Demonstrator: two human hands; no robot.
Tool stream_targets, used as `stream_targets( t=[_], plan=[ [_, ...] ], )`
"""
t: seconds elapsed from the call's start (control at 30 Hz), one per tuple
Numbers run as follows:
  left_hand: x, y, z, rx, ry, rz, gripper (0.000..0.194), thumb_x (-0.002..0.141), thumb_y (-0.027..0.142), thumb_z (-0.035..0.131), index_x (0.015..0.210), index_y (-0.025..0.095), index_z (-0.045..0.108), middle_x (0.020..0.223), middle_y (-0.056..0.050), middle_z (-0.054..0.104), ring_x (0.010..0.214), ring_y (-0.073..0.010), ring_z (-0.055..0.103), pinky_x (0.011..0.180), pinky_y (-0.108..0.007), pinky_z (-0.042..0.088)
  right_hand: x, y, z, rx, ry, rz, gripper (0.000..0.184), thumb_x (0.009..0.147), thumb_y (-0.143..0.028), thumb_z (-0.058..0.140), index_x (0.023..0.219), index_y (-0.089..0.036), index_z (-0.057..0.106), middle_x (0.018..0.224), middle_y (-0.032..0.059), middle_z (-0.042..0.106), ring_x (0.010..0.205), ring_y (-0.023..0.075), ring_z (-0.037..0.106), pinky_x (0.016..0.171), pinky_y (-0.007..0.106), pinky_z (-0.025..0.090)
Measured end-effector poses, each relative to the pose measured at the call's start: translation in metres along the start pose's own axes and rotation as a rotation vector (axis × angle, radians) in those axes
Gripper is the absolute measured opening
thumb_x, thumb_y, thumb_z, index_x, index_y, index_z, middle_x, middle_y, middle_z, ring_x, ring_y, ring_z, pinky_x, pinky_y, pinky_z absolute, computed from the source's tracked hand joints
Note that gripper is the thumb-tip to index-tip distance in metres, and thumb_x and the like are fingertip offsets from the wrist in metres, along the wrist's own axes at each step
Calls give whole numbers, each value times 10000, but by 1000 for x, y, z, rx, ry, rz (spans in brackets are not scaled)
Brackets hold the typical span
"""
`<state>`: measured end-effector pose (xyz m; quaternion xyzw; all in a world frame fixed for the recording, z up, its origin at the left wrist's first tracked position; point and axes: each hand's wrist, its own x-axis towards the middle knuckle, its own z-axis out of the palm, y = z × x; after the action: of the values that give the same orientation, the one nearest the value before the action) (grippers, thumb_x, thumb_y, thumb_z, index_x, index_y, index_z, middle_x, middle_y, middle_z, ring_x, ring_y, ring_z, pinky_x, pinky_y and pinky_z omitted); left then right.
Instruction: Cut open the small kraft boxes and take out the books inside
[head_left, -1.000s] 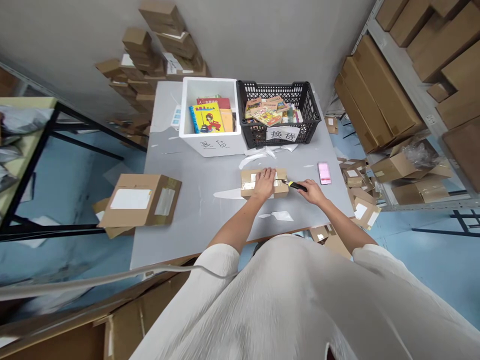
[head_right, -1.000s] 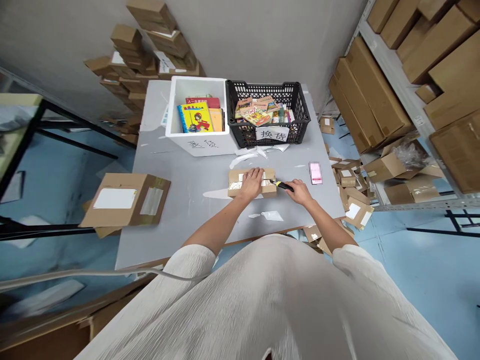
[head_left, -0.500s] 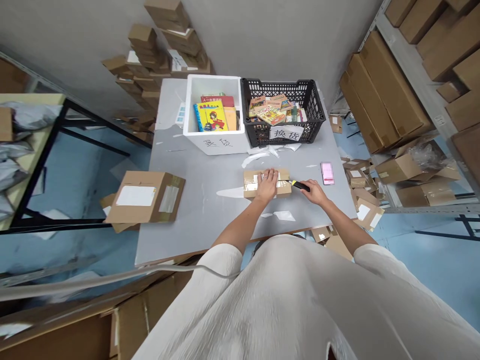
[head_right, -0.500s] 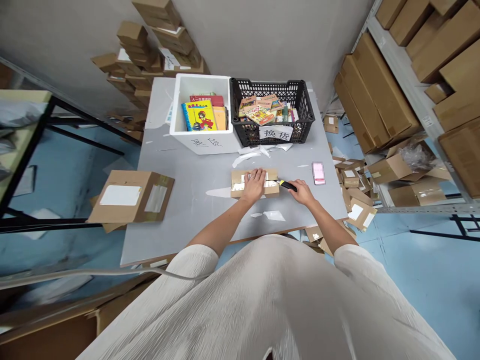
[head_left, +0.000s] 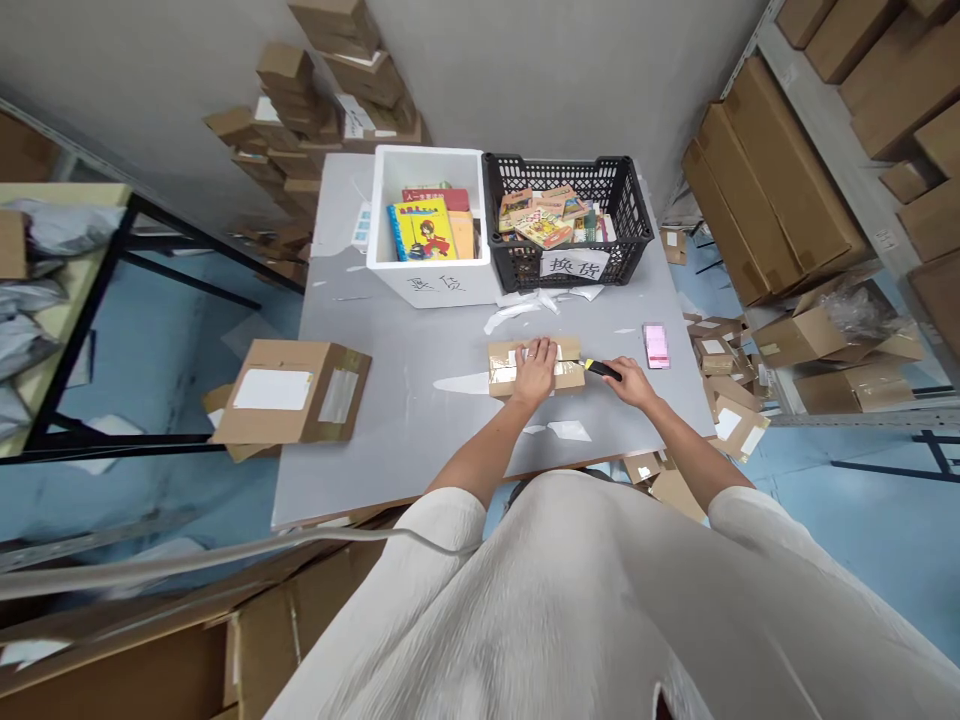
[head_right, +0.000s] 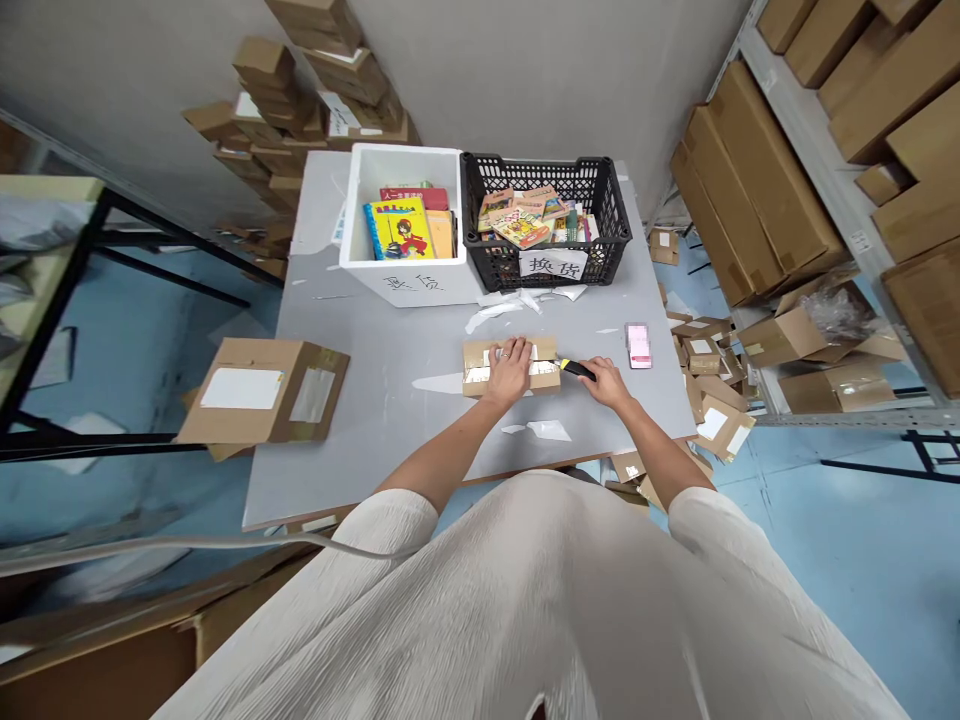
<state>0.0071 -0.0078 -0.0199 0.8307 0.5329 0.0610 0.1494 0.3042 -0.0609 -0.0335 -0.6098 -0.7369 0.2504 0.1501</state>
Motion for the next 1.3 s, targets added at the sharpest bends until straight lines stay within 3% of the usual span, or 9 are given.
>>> stream_targets(
  t=[0.17, 0.3, 0.47, 0.63, 0.73, 0.87, 1.1, 1.2, 1.3],
  plan=[
    [-2, 0, 0, -6, 3, -4, 785, 995, 182, 474, 1777, 223, 410, 1828, -190, 446, 1714, -368, 375, 1374, -675, 219, 2, 22, -30, -60, 152, 108, 598, 1124, -581, 492, 1530, -209, 726, 1331, 204, 714, 1224, 409, 601, 1089, 547, 518],
    [-1, 3, -3, -15, 10, -23, 708, 1054, 222, 396, 1761, 194, 429, 1834, -186, 435, 1723, -353, 365, 1382, -645, 231, 12, 19, -34, -19, 138, 61, 617, 1096, -626, 543, 1526, -221, 720, 1336, 190, 719, 1242, 418, 598, 1113, 565, 513],
    [-5, 2, -9, -51, -13, -51, 681, 1084, 291, 375, 1752, 164, 418, 1856, -178, 395, 1746, -314, 325, 1410, -590, 224, 28, 1, -18, 22, 99, 90, 699, 1101, -701, 507, 1539, -189, 693, 1367, 204, 697, 1283, 415, 587, 1135, 554, 510],
    [-40, -18, -13, -96, -29, -78, 703, 1074, 476, 547, 1724, 224, 457, 1877, -184, 344, 1750, -371, 291, 1404, -628, 218, 59, -19, -11, 60, 72, 26, 647, 1087, -661, 536, 1490, -190, 722, 1410, 199, 716, 1342, 409, 604, 1186, 554, 500],
    [-63, -32, -15, -116, -11, -67, 698, 1030, 479, 673, 1674, 263, 511, 1849, -184, 389, 1715, -395, 336, 1387, -620, 244, 86, -43, -4, 63, 33, -48, 593, 1067, -600, 556, 1475, -206, 730, 1526, 184, 702, 1421, 402, 601, 1213, 561, 491],
    [-76, -41, -20, -108, 21, -111, 539, 1039, 398, 697, 1556, 272, 609, 1659, -194, 575, 1563, -398, 500, 1306, -587, 350, 110, -80, 8, -29, -94, -89, 527, 1058, -506, 575, 1462, -206, 733, 1646, 177, 646, 1531, 413, 543, 1254, 596, 430],
    [-68, -47, -21, -148, -53, -250, 269, 1096, 333, 584, 1338, 255, 672, 1228, -138, 777, 1170, -352, 727, 1044, -474, 526, 98, -101, 4, -137, -135, -28, 501, 1088, -470, 529, 1447, -176, 717, 1533, 217, 708, 1402, 435, 597, 1163, 595, 460],
    [-62, -48, -18, -217, -58, -333, 264, 1117, 290, 508, 1340, 267, 648, 1210, -111, 798, 1099, -328, 759, 944, -436, 558, 90, -98, -1, -110, -125, 18, 515, 1092, -491, 516, 1449, -172, 706, 1517, 213, 721, 1373, 442, 601, 1162, 600, 459],
    [-51, -47, -14, -285, 4, -377, 286, 1109, 285, 515, 1372, 278, 626, 1308, -111, 781, 1190, -328, 752, 963, -435, 580, 82, -94, -3, -63, -133, 81, 515, 1088, -506, 517, 1441, -176, 694, 1454, 197, 760, 1338, 425, 634, 1173, 582, 465]
  ],
)
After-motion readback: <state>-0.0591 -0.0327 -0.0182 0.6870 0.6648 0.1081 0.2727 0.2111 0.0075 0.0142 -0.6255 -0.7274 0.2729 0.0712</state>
